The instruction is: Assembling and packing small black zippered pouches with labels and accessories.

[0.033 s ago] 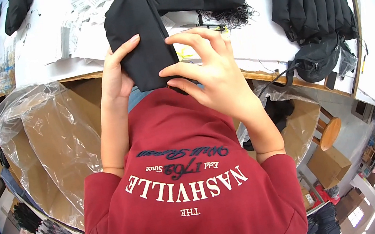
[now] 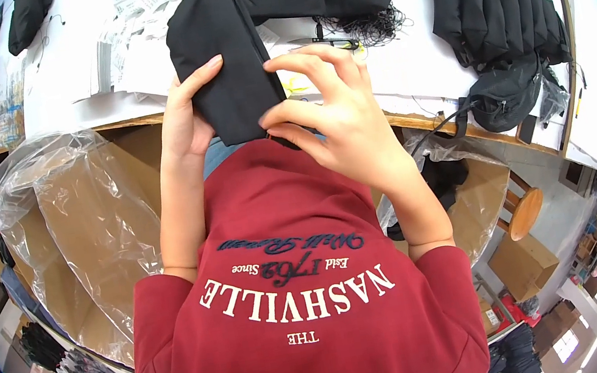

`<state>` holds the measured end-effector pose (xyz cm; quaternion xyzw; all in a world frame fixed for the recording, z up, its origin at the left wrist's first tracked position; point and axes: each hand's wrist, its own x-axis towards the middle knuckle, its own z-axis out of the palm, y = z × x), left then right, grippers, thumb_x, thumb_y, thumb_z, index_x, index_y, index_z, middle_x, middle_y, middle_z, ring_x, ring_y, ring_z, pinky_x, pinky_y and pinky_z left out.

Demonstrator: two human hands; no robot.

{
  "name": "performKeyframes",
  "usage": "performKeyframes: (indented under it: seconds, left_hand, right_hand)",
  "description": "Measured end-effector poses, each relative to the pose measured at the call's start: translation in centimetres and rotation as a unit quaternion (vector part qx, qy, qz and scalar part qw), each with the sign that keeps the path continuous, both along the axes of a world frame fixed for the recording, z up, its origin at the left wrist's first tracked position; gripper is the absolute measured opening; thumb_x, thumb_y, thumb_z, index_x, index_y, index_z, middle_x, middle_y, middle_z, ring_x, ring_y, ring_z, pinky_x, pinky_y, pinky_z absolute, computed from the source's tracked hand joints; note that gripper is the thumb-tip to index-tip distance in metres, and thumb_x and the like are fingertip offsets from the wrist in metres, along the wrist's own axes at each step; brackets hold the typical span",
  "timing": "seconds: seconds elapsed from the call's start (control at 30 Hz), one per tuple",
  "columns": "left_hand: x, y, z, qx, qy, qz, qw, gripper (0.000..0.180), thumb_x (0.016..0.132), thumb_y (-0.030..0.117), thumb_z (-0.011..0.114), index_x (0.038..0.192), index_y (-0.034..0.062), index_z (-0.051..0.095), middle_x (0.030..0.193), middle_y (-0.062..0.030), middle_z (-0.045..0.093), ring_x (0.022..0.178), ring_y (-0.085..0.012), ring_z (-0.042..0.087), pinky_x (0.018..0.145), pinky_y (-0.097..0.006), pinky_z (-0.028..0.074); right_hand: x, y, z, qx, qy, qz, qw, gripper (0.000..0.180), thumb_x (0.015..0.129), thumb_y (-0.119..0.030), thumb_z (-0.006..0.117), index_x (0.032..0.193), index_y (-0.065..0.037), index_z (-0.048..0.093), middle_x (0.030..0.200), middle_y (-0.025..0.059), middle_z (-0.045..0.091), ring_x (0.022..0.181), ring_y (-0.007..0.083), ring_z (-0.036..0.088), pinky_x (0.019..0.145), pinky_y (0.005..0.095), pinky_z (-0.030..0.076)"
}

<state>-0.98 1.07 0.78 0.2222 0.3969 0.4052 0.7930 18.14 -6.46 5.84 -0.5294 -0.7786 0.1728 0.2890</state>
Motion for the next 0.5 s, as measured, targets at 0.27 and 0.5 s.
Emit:
performKeyframes:
  seconds: [0.27,0.5]
  left_hand:
    - [0.0,0.2,-0.6,-0.047,-0.020,0.033,0.998,0.037,0.082,0.011,0.069,0.115,-0.0011,0.058,0.105,-0.0103,0.065,0.093,-0.0189,0.064,0.082,-0.032,0.053]
    - [-0.7,0.7,-0.5,-0.056,-0.011,0.093,0.994,0.036,0.082,0.010,0.069,0.115,-0.0003,0.059,0.104,-0.0099,0.065,0.093,-0.0188,0.064,0.084,-0.031,0.052]
  right_hand:
    - [0.8,-0.1,-0.6,-0.012,0.117,-0.022,0.993,0.012,0.068,-0.011,0.076,0.076,-0.010,0.068,0.111,0.0049,0.061,0.108,0.0256,0.050,0.093,0.0382,0.036]
    - [2.4,-1.0,-0.9,-0.072,0.204,-0.026,0.976,0.011,0.069,-0.010,0.076,0.076,-0.009,0.068,0.102,0.0041,0.062,0.100,0.0224,0.052,0.088,0.0345,0.038]
